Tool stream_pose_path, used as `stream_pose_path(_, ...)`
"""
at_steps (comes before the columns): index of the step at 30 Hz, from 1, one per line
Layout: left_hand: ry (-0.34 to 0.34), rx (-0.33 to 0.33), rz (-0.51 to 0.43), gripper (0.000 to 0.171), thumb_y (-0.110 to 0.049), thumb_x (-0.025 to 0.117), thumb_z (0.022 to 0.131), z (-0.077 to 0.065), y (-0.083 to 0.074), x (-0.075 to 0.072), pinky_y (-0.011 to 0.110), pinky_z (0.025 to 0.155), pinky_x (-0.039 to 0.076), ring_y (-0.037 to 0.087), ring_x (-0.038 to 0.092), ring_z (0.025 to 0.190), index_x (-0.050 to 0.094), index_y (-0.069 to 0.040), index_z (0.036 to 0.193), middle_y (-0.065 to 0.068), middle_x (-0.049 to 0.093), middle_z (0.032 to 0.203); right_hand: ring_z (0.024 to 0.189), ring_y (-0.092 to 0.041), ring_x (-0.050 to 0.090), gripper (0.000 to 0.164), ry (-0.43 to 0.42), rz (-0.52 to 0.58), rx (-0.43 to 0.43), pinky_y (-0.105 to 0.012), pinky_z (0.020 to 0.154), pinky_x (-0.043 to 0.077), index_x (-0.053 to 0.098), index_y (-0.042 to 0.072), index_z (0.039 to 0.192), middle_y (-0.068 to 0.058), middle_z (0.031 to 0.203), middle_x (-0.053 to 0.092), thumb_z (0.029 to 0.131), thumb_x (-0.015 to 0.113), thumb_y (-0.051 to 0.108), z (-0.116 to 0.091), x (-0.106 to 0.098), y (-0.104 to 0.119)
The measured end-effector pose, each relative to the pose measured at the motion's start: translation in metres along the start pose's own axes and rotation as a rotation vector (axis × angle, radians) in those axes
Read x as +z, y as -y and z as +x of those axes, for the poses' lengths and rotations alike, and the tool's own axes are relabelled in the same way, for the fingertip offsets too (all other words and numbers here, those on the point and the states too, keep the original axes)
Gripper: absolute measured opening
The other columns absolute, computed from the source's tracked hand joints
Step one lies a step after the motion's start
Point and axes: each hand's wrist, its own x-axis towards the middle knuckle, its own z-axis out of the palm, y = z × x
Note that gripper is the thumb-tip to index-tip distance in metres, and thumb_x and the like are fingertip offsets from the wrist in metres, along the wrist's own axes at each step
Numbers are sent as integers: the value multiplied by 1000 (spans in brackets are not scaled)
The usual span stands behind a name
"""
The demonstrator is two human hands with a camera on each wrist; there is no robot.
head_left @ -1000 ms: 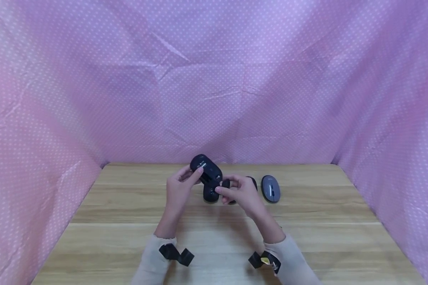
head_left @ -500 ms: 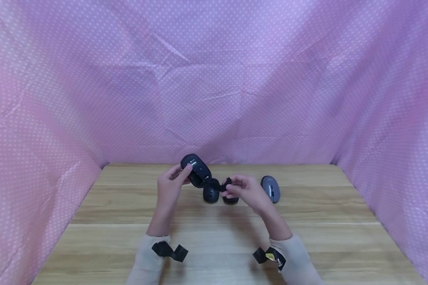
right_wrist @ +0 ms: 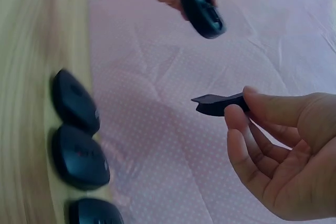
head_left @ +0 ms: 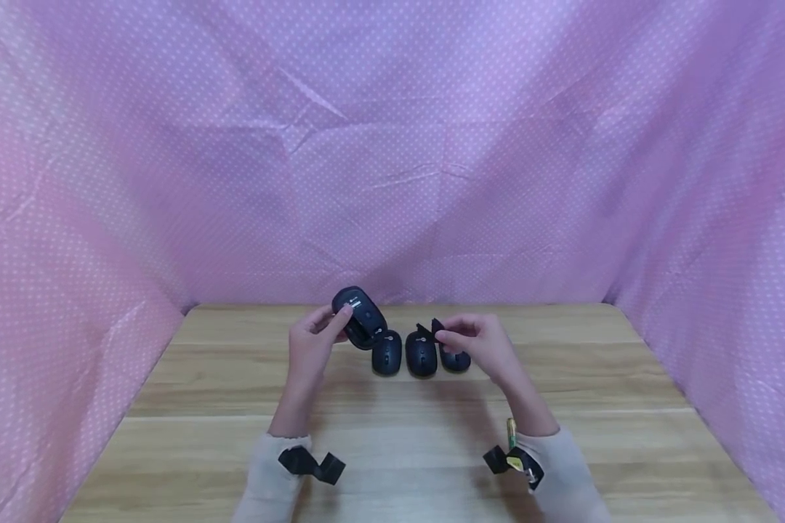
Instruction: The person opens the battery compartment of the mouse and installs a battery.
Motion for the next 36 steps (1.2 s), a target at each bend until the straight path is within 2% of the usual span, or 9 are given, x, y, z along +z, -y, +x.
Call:
stream_pose_path(4,27,-20,-1,31,-17,74,94,-1,2,5,23,72,61,5,69,73,72,5,115,2,76,90,70,-12,69,14,35,-129,-104,-23,62,59,76,-4,97,-16,86,76,89,78,7,-3,-5,-7)
stream_pose_path(10,74,-33,1,33,-17,75,92,-3,6,10,21,70,60,7,67,73,72,5,116,2,75,89,74,0,63,8,106,-372,-311,-21,64,57,78,5,93,-4,86,75,85,81,7,-15,-12,-26)
stream_pose_path(20,103,-43,34,33,-19,74,94,-2,9,11,21,70,59,7,66,72,72,5,117,7,75,93,75,-9,67,13,135,-663,-556,-20,64,58,76,7,93,0,88,72,83,79,-1,-34,-22,-61)
stream_pose_path(25,97,-63,31,32,-18,73,95,-1,9,11,21,71,59,5,65,71,72,5,117,5,75,92,73,-8,67,16,96,-809,-648,-20,61,56,78,9,90,2,88,72,78,85,0,-40,-25,-73)
stream_pose_path(29,88,-71,25,33,-18,74,94,1,9,11,25,72,60,5,65,70,72,5,117,1,74,88,68,-5,64,18,83,-835,-693,-16,57,52,78,10,88,2,85,70,76,86,0,-42,-27,-81)
stream_pose_path(36,96,-65,10,31,-16,73,95,4,10,11,28,74,61,6,66,71,72,5,117,1,74,88,73,-3,67,17,125,-825,-658,-12,62,54,80,11,90,4,87,70,78,85,1,-47,-27,-92)
